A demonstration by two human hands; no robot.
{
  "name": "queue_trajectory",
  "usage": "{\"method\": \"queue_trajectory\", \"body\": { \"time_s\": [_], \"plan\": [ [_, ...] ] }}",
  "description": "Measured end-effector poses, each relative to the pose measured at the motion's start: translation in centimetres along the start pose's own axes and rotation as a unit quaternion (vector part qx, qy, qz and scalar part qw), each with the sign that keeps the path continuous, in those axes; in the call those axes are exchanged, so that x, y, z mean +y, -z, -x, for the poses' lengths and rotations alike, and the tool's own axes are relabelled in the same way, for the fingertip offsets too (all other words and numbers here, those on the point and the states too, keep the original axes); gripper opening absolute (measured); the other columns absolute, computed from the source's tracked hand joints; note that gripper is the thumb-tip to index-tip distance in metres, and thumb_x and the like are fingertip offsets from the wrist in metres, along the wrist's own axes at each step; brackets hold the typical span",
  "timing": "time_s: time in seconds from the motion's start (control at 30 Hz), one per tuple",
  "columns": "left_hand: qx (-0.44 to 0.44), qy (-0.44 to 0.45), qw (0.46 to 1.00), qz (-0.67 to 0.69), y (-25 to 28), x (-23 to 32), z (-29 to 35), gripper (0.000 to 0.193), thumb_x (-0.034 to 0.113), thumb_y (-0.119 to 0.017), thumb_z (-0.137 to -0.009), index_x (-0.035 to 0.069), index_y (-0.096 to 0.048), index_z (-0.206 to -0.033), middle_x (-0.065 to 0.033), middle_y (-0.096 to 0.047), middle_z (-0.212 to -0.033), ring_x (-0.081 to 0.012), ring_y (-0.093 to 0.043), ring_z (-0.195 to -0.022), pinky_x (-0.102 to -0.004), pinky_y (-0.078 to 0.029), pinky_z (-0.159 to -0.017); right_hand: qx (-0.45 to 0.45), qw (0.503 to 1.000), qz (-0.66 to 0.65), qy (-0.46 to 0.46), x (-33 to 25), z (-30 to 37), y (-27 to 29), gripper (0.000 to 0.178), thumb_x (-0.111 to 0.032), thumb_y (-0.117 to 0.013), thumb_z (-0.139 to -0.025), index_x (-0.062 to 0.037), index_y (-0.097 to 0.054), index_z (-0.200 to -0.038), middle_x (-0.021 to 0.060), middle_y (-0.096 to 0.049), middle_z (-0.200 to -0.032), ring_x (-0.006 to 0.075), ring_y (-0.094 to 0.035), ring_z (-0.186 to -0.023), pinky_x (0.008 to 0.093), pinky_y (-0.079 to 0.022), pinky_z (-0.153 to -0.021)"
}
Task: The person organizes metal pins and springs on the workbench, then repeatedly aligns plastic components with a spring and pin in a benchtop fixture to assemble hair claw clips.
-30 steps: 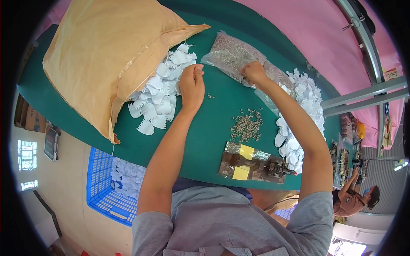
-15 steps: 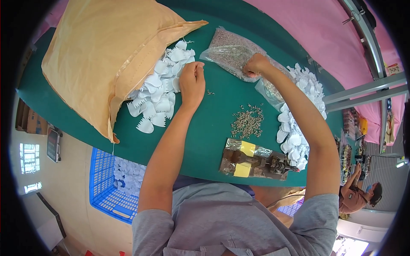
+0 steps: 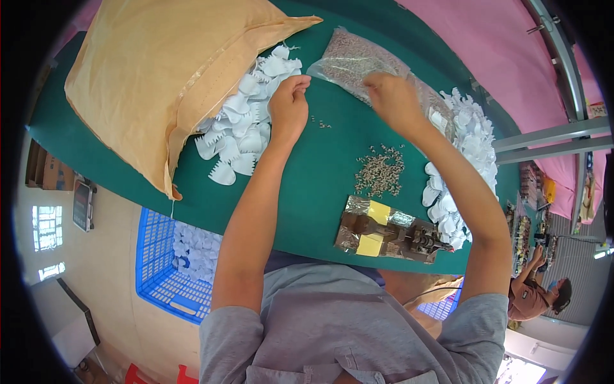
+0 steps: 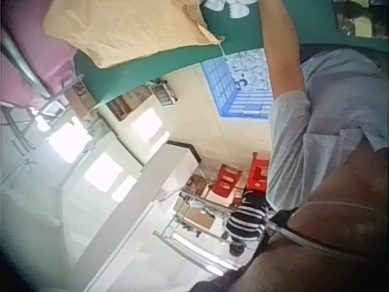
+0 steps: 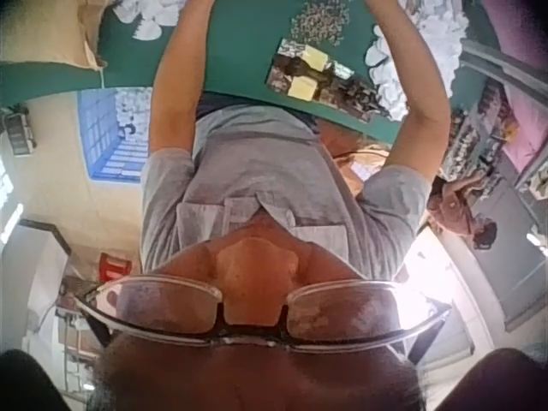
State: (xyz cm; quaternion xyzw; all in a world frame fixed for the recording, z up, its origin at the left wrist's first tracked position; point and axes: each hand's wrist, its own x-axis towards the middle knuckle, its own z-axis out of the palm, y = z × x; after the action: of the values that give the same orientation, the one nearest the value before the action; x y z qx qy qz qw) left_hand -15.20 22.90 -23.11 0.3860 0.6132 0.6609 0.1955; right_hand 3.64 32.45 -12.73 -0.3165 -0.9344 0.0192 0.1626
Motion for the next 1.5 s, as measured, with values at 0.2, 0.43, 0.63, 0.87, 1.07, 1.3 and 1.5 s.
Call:
{"method": "queue_trajectory", "body": {
  "time_s": [0.2, 0.43, 0.63, 0.87, 1.07, 1.3, 1.5],
  "plan": [
    [-0.015, 0.023, 1.0, 0.014, -0.5, -0.2, 0.0, 0.033, -0.006, -0.045, -0.096, -0.002, -0.069, -0.117, -0.0176, -0.075, -0.115, -0.0261, -0.072, -0.107, -0.0343, -0.055, -0.097, -0.084, 0.974, -0.104, 0.18, -4.0, 2.3, -4.5, 0.048, 0.008, -0.059, -0.083, -0.0021, -0.067, -0.129, 0.0157, -0.065, -0.135, 0.0337, -0.061, -0.125, 0.0441, -0.052, -0.102],
    [-0.004, -0.003, 1.0, -0.012, 0.0, 0.0, 0.2, 0.03, -0.007, -0.047, -0.095, -0.002, -0.07, -0.114, -0.0173, -0.074, -0.109, -0.0276, -0.073, -0.104, -0.035, -0.056, -0.095, -0.146, 0.954, -0.029, 0.258, -3.9, 4.1, -3.4, 0.05, 0.003, -0.068, -0.079, -0.0013, -0.066, -0.129, 0.0092, -0.063, -0.135, 0.0271, -0.059, -0.122, 0.0377, -0.054, -0.099],
    [-0.024, -0.007, 0.999, -0.044, -0.2, -0.1, 0.3, 0.032, 0.005, -0.046, -0.1, 0.0, -0.07, -0.12, -0.0151, -0.075, -0.115, -0.0257, -0.071, -0.109, -0.0351, -0.052, -0.099, -0.114, 0.959, -0.154, 0.211, -2.8, 4.2, -4.1, 0.031, 0.003, -0.073, -0.079, -0.0032, -0.072, -0.109, 0.0097, -0.07, -0.113, 0.0303, -0.065, -0.104, 0.0403, -0.057, -0.085],
    [-0.007, -0.034, 0.998, -0.048, -0.5, 0.3, 0.3, 0.025, -0.005, -0.051, -0.096, -0.003, -0.07, -0.112, -0.0173, -0.074, -0.108, -0.0283, -0.073, -0.102, -0.0364, -0.057, -0.091, -0.122, 0.958, -0.163, 0.202, -2.8, 3.7, -3.8, 0.014, -0.002, -0.074, -0.08, -0.0023, -0.071, -0.094, 0.0104, -0.07, -0.098, 0.0317, -0.066, -0.097, 0.042, -0.057, -0.082],
    [-0.003, -0.038, 0.998, -0.051, -0.3, 0.2, 0.7, 0.024, -0.007, -0.055, -0.093, -0.003, -0.069, -0.112, -0.0163, -0.073, -0.106, -0.0259, -0.073, -0.097, -0.0348, -0.057, -0.087, 0.04, 0.957, -0.286, 0.028, -0.3, 3.6, -1.0, 0.012, -0.002, -0.073, -0.084, 0.0002, -0.074, -0.097, 0.0125, -0.075, -0.095, 0.0213, -0.073, -0.081, 0.0322, -0.059, -0.077],
    [-0.013, -0.067, 0.995, -0.067, -1.0, 0.0, 0.8, 0.023, -0.007, -0.057, -0.092, -0.002, -0.068, -0.111, -0.0151, -0.071, -0.104, -0.0254, -0.072, -0.093, -0.0353, -0.056, -0.084, 0.098, 0.983, -0.147, -0.048, 7.4, 2.2, 0.4, 0.017, -0.005, -0.074, -0.086, -0.0017, -0.078, -0.102, 0.0129, -0.078, -0.098, 0.0209, -0.075, -0.083, 0.0318, -0.06, -0.077],
    [-0.004, -0.09, 0.994, -0.059, -1.1, -0.3, 0.9, 0.025, -0.008, -0.057, -0.091, -0.002, -0.067, -0.113, -0.0157, -0.071, -0.105, -0.0268, -0.072, -0.094, -0.0357, -0.056, -0.086, 0.125, 0.977, -0.163, -0.053, 7.4, 2.8, 1.8, 0.021, -0.002, -0.068, -0.089, -0.0024, -0.078, -0.107, 0.0146, -0.078, -0.098, 0.0243, -0.075, -0.081, 0.0341, -0.06, -0.075]
  ]
}}
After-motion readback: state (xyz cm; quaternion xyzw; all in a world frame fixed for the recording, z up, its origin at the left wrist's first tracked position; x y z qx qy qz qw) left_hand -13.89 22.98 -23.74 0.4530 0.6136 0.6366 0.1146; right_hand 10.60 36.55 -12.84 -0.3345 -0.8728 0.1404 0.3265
